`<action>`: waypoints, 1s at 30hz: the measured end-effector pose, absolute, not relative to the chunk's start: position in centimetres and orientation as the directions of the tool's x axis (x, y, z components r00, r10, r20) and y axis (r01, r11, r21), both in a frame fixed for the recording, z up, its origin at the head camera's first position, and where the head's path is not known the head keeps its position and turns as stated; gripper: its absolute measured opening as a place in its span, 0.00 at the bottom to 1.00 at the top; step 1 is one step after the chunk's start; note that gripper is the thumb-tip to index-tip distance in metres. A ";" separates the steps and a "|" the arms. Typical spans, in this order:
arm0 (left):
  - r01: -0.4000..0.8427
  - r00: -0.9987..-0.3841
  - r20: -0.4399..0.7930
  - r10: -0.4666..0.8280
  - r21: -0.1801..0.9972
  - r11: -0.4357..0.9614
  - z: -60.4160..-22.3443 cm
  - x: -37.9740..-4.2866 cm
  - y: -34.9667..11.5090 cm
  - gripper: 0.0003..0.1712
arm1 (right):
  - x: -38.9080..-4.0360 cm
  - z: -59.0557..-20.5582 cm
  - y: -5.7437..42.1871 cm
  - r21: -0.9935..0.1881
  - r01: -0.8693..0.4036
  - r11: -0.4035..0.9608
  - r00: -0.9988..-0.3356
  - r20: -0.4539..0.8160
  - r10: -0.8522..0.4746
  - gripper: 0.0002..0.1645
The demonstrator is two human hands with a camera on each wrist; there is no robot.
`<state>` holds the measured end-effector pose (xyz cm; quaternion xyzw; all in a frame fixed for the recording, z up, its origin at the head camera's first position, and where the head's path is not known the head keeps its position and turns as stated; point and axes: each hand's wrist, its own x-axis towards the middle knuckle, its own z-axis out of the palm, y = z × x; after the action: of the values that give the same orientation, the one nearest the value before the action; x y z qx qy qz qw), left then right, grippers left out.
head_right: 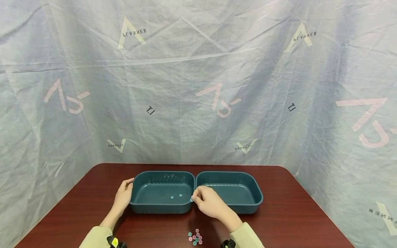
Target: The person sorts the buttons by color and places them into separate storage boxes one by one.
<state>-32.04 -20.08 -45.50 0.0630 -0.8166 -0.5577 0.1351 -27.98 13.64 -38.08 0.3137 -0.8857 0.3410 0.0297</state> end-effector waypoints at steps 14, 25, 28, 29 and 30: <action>0.042 -0.952 0.150 -0.266 0.928 0.371 -45.6 -32.1 -20.1 0.25 | -29.3 -38.6 12.7 -0.564 -0.573 0.595 -0.811 0.281 -0.514 0.08; 0.049 -0.952 0.154 -0.266 0.931 0.363 -45.8 -32.4 -20.1 0.25 | -29.8 -38.6 11.6 -0.559 -0.595 0.578 -0.797 0.315 -0.515 0.07; 0.049 -0.952 0.154 -0.266 0.930 0.364 -45.8 -32.4 -20.1 0.25 | -29.9 -38.6 11.4 -0.559 -0.603 0.569 -0.791 0.325 -0.519 0.07; 0.048 -0.952 0.153 -0.266 0.930 0.365 -45.8 -32.4 -20.1 0.25 | -30.0 -38.5 11.3 -0.559 -0.605 0.567 -0.789 0.328 -0.519 0.07; 0.053 -0.952 0.158 -0.263 0.929 0.366 -45.8 -32.4 -20.1 0.25 | -30.0 -38.5 11.2 -0.560 -0.606 0.565 -0.788 0.329 -0.520 0.07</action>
<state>-32.42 -20.07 -45.81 0.0647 -0.8144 -0.5591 0.1412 -30.04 11.25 -38.53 0.3190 -0.8823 0.3403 0.0633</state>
